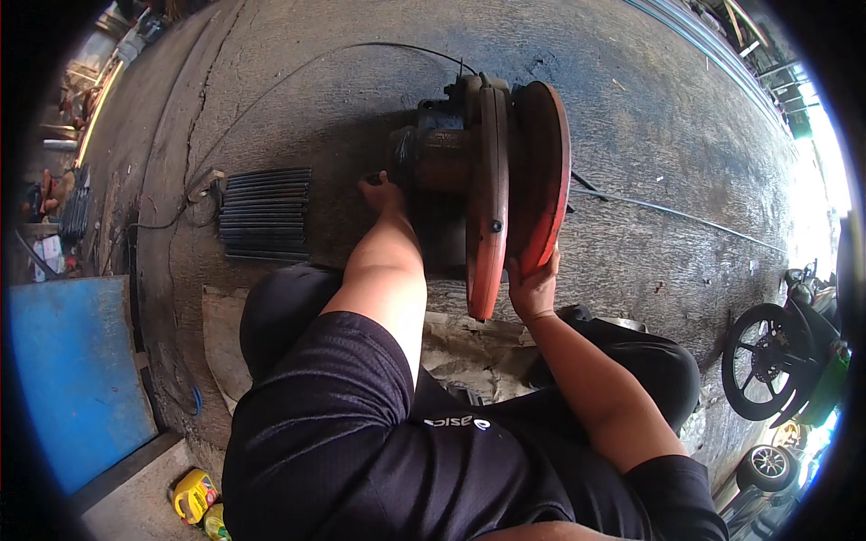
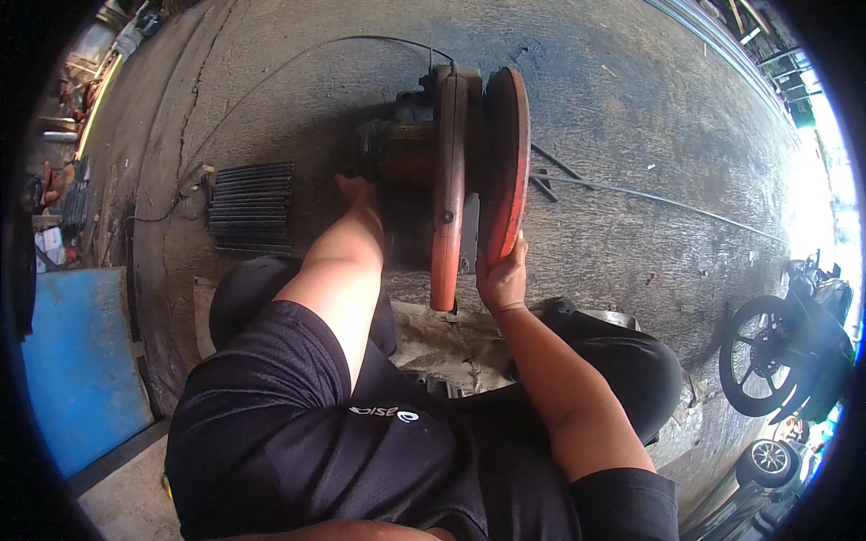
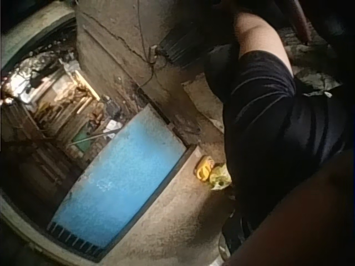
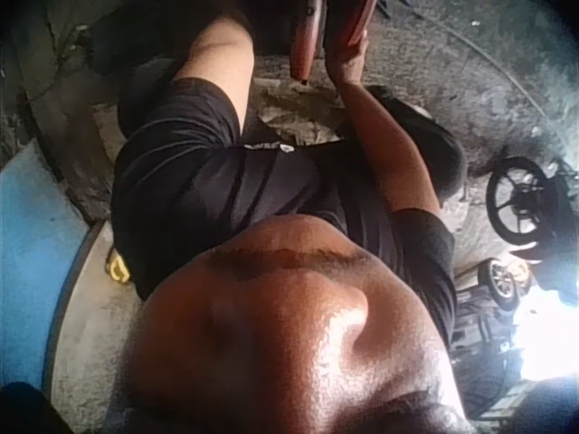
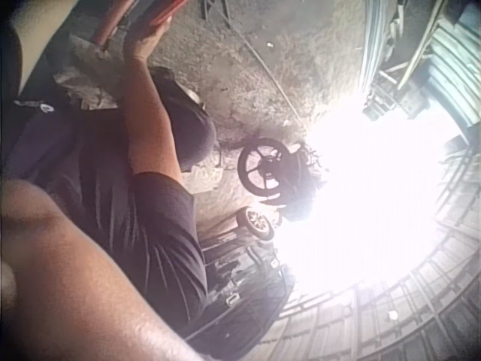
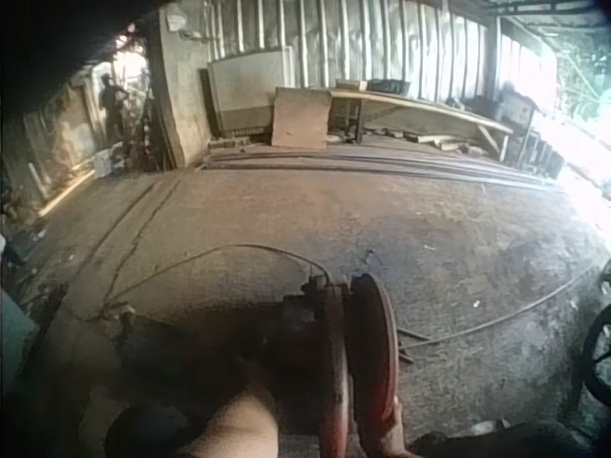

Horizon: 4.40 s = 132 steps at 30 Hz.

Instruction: The person is using a chop saw to cut a metal rod into smaller pieces.

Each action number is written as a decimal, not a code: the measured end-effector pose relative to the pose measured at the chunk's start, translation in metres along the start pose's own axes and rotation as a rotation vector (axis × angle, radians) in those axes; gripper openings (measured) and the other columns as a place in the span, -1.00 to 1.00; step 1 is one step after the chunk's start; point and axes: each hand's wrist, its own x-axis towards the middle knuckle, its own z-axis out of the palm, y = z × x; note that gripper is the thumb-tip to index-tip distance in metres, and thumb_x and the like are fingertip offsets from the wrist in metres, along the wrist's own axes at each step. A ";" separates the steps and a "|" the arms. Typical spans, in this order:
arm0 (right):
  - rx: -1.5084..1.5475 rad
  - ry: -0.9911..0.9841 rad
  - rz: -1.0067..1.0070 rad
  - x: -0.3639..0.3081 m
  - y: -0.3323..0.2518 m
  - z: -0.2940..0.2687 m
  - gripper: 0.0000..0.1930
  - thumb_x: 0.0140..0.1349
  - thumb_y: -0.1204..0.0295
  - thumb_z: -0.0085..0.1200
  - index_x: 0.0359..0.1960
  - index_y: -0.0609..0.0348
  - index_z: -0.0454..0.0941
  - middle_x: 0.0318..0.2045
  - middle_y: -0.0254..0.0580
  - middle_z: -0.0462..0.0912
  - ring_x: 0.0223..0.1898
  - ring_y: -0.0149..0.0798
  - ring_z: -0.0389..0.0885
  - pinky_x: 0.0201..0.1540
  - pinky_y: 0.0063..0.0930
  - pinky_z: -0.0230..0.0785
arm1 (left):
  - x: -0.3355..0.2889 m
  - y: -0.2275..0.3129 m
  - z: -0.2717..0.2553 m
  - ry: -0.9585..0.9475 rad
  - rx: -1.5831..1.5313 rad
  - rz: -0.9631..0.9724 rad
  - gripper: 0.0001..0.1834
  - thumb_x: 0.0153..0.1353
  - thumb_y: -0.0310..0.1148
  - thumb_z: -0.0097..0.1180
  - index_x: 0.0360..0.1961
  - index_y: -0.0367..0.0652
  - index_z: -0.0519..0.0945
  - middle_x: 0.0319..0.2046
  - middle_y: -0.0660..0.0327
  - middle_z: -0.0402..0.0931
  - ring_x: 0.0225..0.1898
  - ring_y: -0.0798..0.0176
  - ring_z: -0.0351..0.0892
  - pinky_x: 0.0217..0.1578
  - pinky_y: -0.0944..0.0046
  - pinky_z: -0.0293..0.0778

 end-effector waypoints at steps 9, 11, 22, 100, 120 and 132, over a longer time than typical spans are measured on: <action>-0.024 0.008 -0.078 0.001 0.003 0.001 -0.25 0.07 0.47 0.14 0.21 0.31 -0.08 -0.07 0.31 0.33 -0.12 0.34 0.44 -0.13 0.01 0.34 | -0.005 0.003 -0.004 -0.059 0.094 0.101 -0.68 0.21 -0.38 0.10 -0.04 -0.24 0.40 -0.19 -0.06 0.54 -0.14 -0.05 0.55 -0.12 0.05 0.40; -0.050 0.042 -0.167 0.001 0.005 0.002 -0.22 0.08 0.46 0.14 0.21 0.31 -0.16 -0.09 0.32 0.33 -0.14 0.35 0.44 -0.14 0.03 0.34 | -0.007 0.004 -0.001 -0.105 -0.080 0.019 -0.69 0.22 -0.38 0.09 -0.04 -0.25 0.40 -0.19 -0.06 0.54 -0.14 -0.04 0.55 -0.11 0.07 0.40; -0.034 -0.016 -0.054 0.000 0.003 -0.001 -0.26 0.07 0.44 0.15 0.19 0.31 -0.07 -0.09 0.30 0.33 -0.13 0.35 0.43 -0.12 0.01 0.33 | -0.004 -0.014 0.006 -0.020 -0.061 -0.077 -0.66 0.13 -0.42 0.12 -0.06 -0.30 0.45 -0.16 -0.07 0.56 -0.09 -0.02 0.56 -0.07 0.07 0.40; 0.005 -0.007 -0.045 -0.001 0.004 0.003 -0.22 0.07 0.49 0.14 0.23 0.27 -0.12 -0.08 0.28 0.33 -0.09 0.32 0.42 -0.10 0.00 0.33 | -0.033 0.001 0.012 -0.060 0.046 -0.160 -0.78 0.20 -0.54 -0.13 -0.23 -0.28 0.57 -0.36 0.12 0.56 -0.31 0.21 0.53 -0.26 0.19 0.40; 0.045 -0.005 -0.033 0.004 -0.002 -0.001 -0.35 0.09 0.48 0.11 0.17 0.34 0.03 -0.09 0.28 0.34 -0.09 0.31 0.42 -0.07 -0.04 0.31 | -0.049 0.030 0.007 -0.088 0.110 0.047 -0.18 -0.13 -0.29 0.41 0.10 -0.16 0.15 -0.02 0.00 0.35 -0.02 0.12 0.44 0.06 0.09 0.32; -0.043 0.025 -0.085 -0.001 0.008 0.004 -0.25 0.07 0.43 0.15 0.19 0.41 -0.08 -0.11 0.34 0.35 -0.11 0.35 0.42 -0.06 0.00 0.32 | -0.021 0.005 0.013 -0.055 0.047 -0.025 -0.37 0.05 -0.30 0.26 0.08 -0.31 0.26 -0.03 -0.06 0.41 -0.02 0.08 0.46 0.04 0.09 0.35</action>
